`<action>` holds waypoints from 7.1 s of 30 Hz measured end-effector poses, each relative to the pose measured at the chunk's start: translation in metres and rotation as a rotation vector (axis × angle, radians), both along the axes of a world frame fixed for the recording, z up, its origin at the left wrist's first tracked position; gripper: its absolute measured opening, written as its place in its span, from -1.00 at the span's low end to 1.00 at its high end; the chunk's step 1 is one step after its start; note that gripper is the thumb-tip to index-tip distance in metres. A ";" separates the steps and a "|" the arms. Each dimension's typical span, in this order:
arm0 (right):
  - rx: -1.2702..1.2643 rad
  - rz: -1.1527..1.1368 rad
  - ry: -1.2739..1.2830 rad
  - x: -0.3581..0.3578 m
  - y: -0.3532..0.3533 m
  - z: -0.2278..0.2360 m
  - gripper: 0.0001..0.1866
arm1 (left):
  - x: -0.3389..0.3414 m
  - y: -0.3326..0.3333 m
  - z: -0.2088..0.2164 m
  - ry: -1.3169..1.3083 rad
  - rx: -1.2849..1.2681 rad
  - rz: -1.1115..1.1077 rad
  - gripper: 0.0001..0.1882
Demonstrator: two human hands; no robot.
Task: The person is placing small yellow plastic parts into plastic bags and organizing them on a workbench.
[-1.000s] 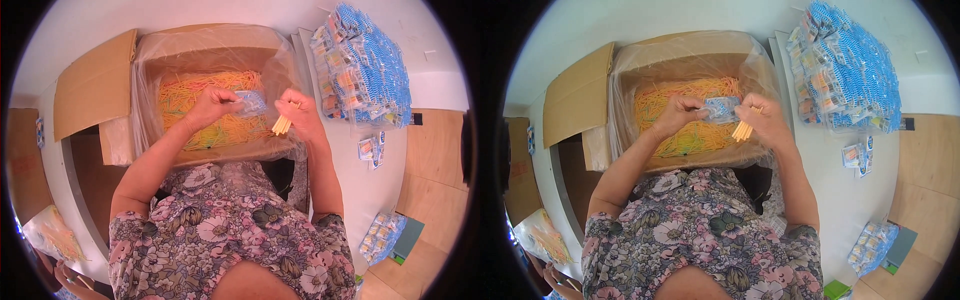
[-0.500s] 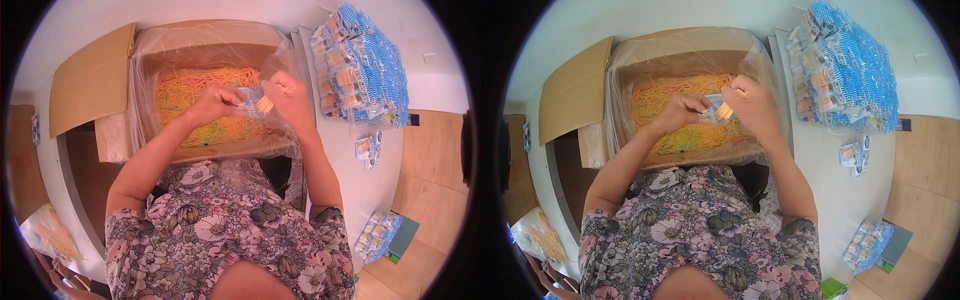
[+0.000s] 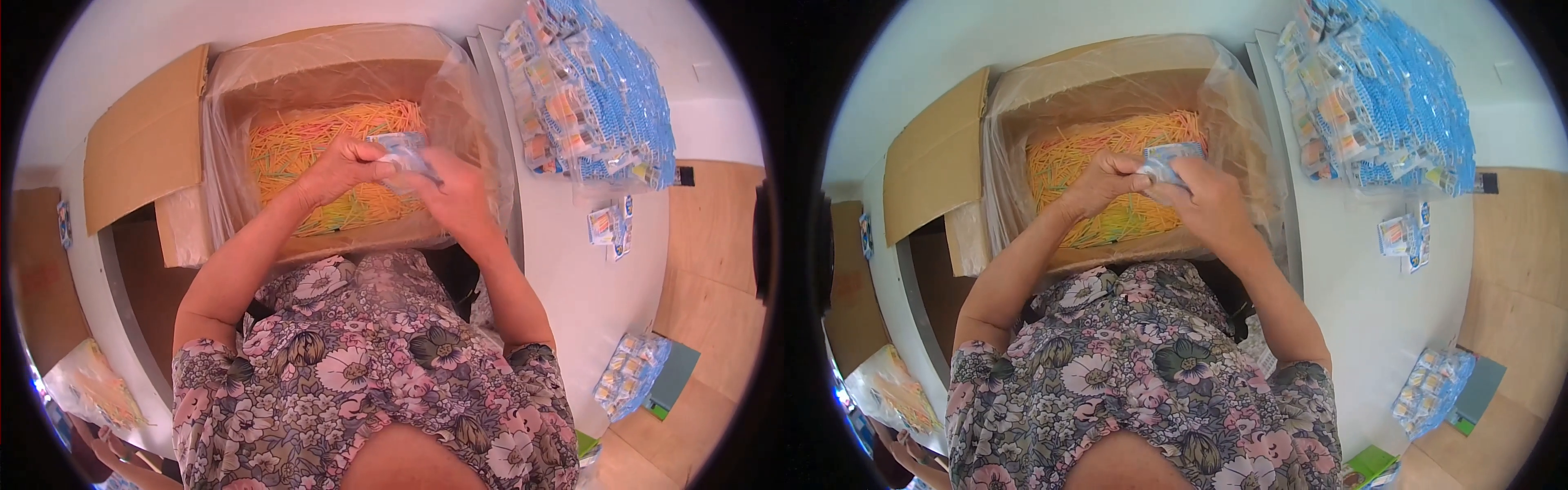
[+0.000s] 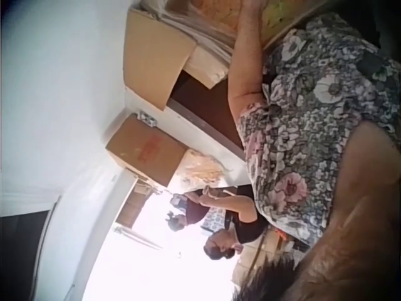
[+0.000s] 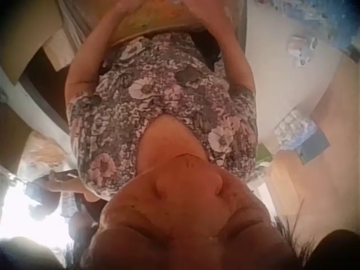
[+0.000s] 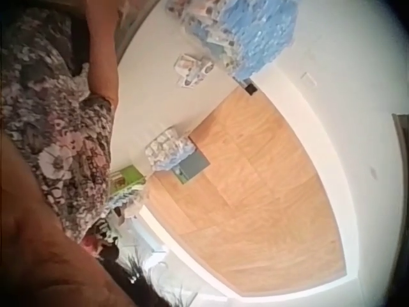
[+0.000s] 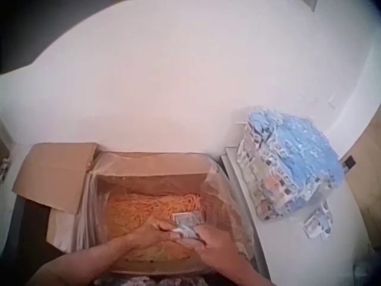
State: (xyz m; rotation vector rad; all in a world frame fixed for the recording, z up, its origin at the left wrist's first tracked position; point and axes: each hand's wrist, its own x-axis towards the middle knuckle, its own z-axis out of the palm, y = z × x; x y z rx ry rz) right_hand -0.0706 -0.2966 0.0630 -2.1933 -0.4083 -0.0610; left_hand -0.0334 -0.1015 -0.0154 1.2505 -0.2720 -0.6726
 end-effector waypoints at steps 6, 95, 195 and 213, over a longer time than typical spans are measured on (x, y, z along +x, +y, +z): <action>0.193 -0.227 0.263 -0.055 -0.161 0.052 -0.73 | 0.016 0.012 -0.007 -0.123 0.257 0.070 -0.81; 0.624 0.060 0.954 0.117 0.093 -0.072 -0.92 | 0.042 0.097 0.016 -0.117 0.100 0.169 -0.83; 0.297 0.044 0.579 0.097 0.056 -0.007 -0.75 | 0.026 0.050 0.010 -0.394 0.086 0.333 -0.90; 0.309 -0.045 0.282 0.103 0.073 -0.047 -0.84 | 0.023 0.043 -0.001 -0.275 0.001 0.084 -0.87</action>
